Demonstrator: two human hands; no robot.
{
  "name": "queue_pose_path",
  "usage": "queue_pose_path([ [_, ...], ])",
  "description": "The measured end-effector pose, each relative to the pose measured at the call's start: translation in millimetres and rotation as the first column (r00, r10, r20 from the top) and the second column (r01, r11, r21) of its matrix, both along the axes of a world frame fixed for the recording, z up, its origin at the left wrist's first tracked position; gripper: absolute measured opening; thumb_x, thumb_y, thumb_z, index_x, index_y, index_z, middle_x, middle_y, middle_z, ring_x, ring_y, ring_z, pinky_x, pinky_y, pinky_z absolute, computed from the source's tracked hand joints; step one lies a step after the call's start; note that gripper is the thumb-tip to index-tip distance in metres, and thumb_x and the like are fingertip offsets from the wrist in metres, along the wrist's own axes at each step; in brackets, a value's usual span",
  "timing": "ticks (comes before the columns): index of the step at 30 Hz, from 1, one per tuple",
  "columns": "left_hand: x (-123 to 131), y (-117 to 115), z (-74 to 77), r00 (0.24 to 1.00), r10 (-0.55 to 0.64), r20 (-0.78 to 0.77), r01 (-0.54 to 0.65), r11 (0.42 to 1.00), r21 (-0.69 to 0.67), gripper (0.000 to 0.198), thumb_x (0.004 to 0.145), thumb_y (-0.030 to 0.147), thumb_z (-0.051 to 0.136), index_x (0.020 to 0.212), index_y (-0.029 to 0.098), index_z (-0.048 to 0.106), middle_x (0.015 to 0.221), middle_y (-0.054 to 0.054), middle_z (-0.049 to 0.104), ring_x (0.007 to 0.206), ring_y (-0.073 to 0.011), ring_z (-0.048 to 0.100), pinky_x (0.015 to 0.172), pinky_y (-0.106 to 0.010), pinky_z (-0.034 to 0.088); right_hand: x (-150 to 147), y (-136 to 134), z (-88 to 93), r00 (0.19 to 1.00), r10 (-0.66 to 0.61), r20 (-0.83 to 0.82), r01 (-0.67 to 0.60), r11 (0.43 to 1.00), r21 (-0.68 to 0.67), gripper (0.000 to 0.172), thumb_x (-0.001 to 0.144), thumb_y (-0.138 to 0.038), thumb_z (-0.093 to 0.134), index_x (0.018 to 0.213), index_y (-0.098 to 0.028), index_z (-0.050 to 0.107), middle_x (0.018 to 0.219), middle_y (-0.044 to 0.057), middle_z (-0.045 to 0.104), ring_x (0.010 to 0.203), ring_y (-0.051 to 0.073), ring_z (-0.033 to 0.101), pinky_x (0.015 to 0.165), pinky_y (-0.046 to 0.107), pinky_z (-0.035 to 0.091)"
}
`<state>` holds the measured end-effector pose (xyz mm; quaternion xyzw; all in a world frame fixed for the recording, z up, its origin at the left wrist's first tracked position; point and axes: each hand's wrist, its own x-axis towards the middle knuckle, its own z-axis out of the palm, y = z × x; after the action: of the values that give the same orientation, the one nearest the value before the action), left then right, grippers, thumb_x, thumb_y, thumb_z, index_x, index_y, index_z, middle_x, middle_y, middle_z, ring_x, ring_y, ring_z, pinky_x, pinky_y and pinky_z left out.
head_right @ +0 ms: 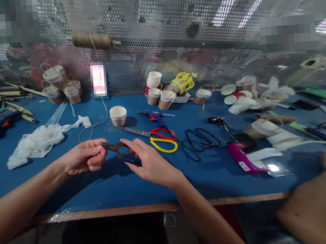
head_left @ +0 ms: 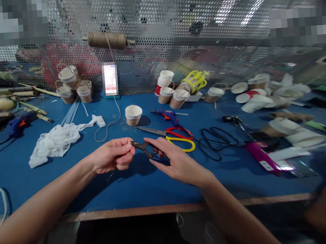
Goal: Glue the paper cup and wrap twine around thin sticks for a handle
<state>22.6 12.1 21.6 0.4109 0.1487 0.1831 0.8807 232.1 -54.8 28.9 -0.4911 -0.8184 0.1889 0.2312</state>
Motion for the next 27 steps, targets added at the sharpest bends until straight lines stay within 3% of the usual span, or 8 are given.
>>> queue_pose_path([
  [6,1.6,-3.4,3.6,0.987,0.147,-0.066,-0.133,0.975,0.176,0.019,0.079,0.031,0.058,0.073,0.014,0.053,0.043,0.007,0.040,0.040,-0.0040,0.028,0.042,-0.017,0.022,-3.9,-2.3,-1.7,0.999,-0.033,-0.019,0.033,0.999,0.010,0.048,0.081,-0.021,0.051,0.128,-0.018,0.040,0.087,0.006,0.055,0.075,0.016,0.054,0.071,0.034,0.049],
  [12,4.6,-4.0,1.5,0.940,0.302,-0.158,-0.216,0.886,0.411,0.023,0.082,0.036,0.052,0.074,0.015,0.050,0.046,0.007,0.040,0.042,-0.0046,0.028,0.043,-0.019,0.019,-13.3,-11.5,-0.4,0.990,-0.127,-0.060,0.122,0.990,-0.075,0.043,0.082,-0.022,0.048,0.125,-0.019,0.045,0.102,0.010,0.061,0.087,0.020,0.059,0.078,0.038,0.049],
  [15,5.5,-3.1,0.7,0.902,0.379,-0.208,-0.195,0.786,0.587,0.022,0.085,0.034,0.046,0.073,0.015,0.049,0.050,0.006,0.042,0.045,-0.0055,0.032,0.046,-0.019,0.024,-16.6,-15.9,2.8,0.982,-0.165,-0.093,0.152,0.979,-0.134,0.039,0.083,-0.023,0.048,0.122,-0.022,0.048,0.110,0.008,0.061,0.097,0.021,0.059,0.083,0.038,0.048],
  [20,5.3,-6.2,5.8,0.807,0.538,-0.244,-0.100,0.532,0.841,0.019,0.085,0.027,0.042,0.071,0.016,0.047,0.055,0.005,0.045,0.052,-0.0075,0.039,0.053,-0.021,0.031,-16.8,-17.4,9.4,0.974,-0.157,-0.161,0.113,0.961,-0.253,0.041,0.082,-0.026,0.050,0.122,-0.019,0.049,0.115,0.008,0.060,0.104,0.022,0.057,0.087,0.037,0.046],
  [24,5.1,-8.5,7.0,0.773,0.587,-0.240,-0.059,0.443,0.895,0.017,0.086,0.026,0.040,0.074,0.016,0.048,0.055,0.005,0.046,0.051,-0.0079,0.039,0.051,-0.020,0.031,-16.6,-16.0,10.8,0.967,-0.144,-0.210,0.069,0.942,-0.330,0.041,0.084,-0.029,0.049,0.123,-0.017,0.048,0.112,0.008,0.061,0.102,0.020,0.056,0.087,0.036,0.044],
  [27,5.4,-8.8,6.7,0.749,0.620,-0.235,-0.026,0.382,0.924,0.016,0.086,0.025,0.040,0.074,0.016,0.047,0.055,0.005,0.046,0.050,-0.0078,0.039,0.051,-0.020,0.031,-17.1,-15.1,10.2,0.961,-0.133,-0.242,0.031,0.922,-0.385,0.040,0.085,-0.030,0.048,0.123,-0.018,0.048,0.094,0.005,0.064,0.088,0.018,0.059,0.077,0.031,0.047],
])
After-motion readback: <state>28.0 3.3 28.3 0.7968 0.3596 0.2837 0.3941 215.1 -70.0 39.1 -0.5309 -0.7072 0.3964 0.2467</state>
